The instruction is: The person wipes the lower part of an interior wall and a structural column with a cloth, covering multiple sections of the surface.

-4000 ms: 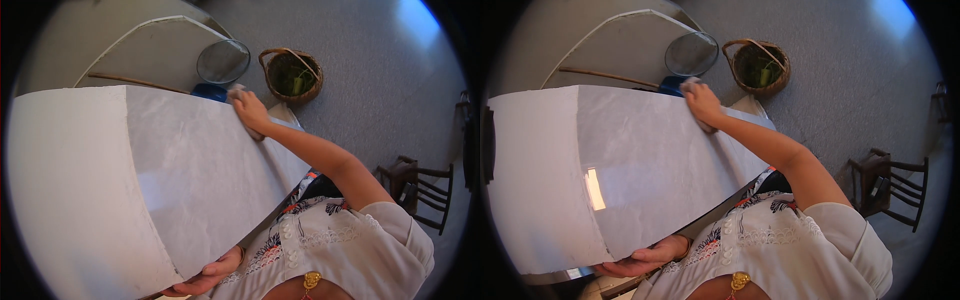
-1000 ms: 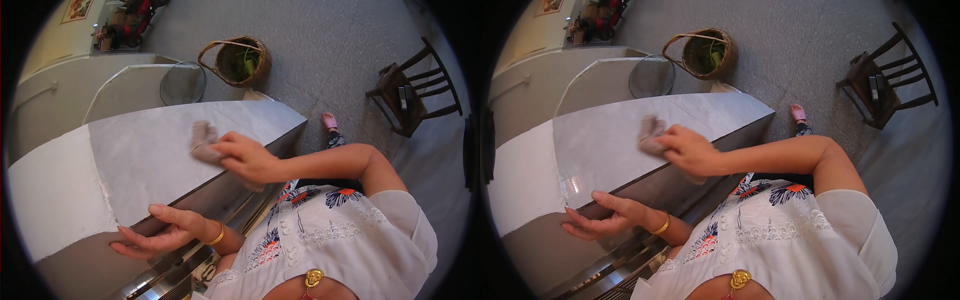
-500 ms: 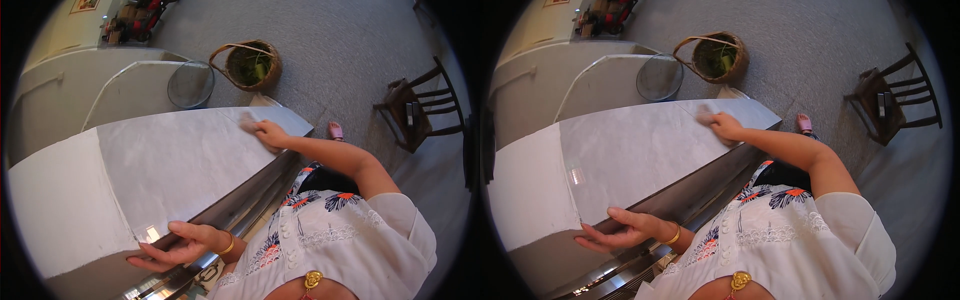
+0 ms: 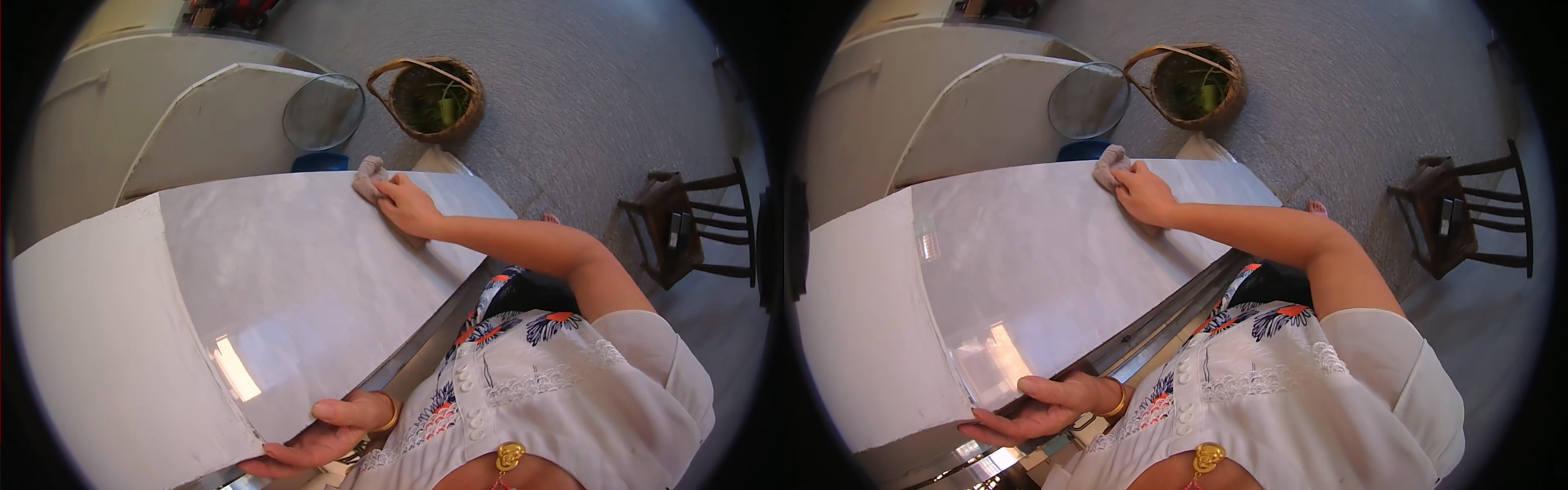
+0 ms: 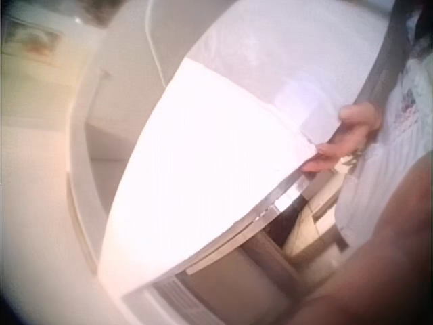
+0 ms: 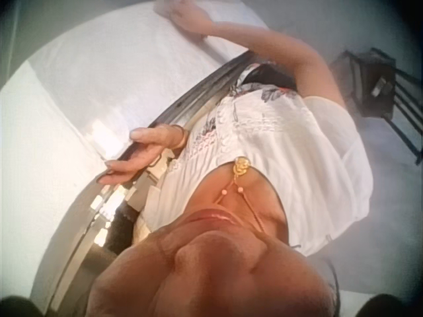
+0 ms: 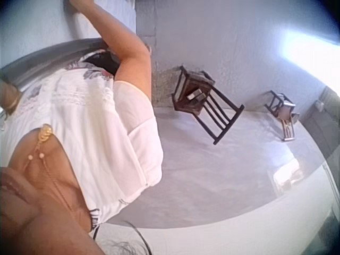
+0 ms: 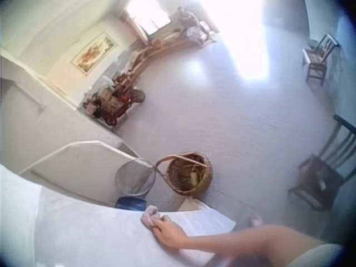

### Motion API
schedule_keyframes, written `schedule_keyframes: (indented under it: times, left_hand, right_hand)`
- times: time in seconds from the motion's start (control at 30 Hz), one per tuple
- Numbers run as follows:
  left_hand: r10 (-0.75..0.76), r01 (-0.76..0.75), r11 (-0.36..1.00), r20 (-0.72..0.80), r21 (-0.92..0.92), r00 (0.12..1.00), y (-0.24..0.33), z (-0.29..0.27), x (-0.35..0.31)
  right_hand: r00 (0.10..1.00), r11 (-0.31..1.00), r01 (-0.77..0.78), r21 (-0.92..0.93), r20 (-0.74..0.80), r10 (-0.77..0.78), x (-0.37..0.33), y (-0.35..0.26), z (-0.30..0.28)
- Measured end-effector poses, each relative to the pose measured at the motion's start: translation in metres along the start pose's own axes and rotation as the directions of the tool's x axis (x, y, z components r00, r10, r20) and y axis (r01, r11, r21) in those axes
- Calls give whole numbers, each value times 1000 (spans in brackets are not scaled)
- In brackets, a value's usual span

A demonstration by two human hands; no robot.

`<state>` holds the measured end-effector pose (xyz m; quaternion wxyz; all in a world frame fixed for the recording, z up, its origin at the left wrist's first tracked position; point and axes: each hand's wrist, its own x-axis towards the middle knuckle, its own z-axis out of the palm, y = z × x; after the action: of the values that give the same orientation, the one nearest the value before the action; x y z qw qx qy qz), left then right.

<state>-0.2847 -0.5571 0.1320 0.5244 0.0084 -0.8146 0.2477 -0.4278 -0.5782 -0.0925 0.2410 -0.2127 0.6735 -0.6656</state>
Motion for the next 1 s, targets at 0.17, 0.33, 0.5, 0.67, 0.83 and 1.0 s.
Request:
schedule_keyframes:
  times: [0.17,0.33,0.5,0.67,0.83,1.0]
  left_hand:
    - [2,-2,999,1,44,1000,-2,-4,8]
    - [-82,81,981,3,174,997,13,5,12]
    - [-115,108,966,19,234,993,17,5,12]
    - [-33,33,991,-4,128,999,0,-4,6]
    - [-63,62,987,2,151,998,1,-13,-3]
    - [-93,94,991,-15,96,996,0,-7,-10]
  right_hand:
    - [998,994,-58,-93,-19,56,41,37,18]
    - [919,895,-362,-260,62,390,37,128,8]
    - [841,804,-496,-327,50,539,29,156,13]
    - [938,928,-331,-174,51,344,58,51,20]
    - [1000,1000,17,-3,23,-17,58,-74,26]
    - [913,905,407,126,-60,-403,41,-145,25]
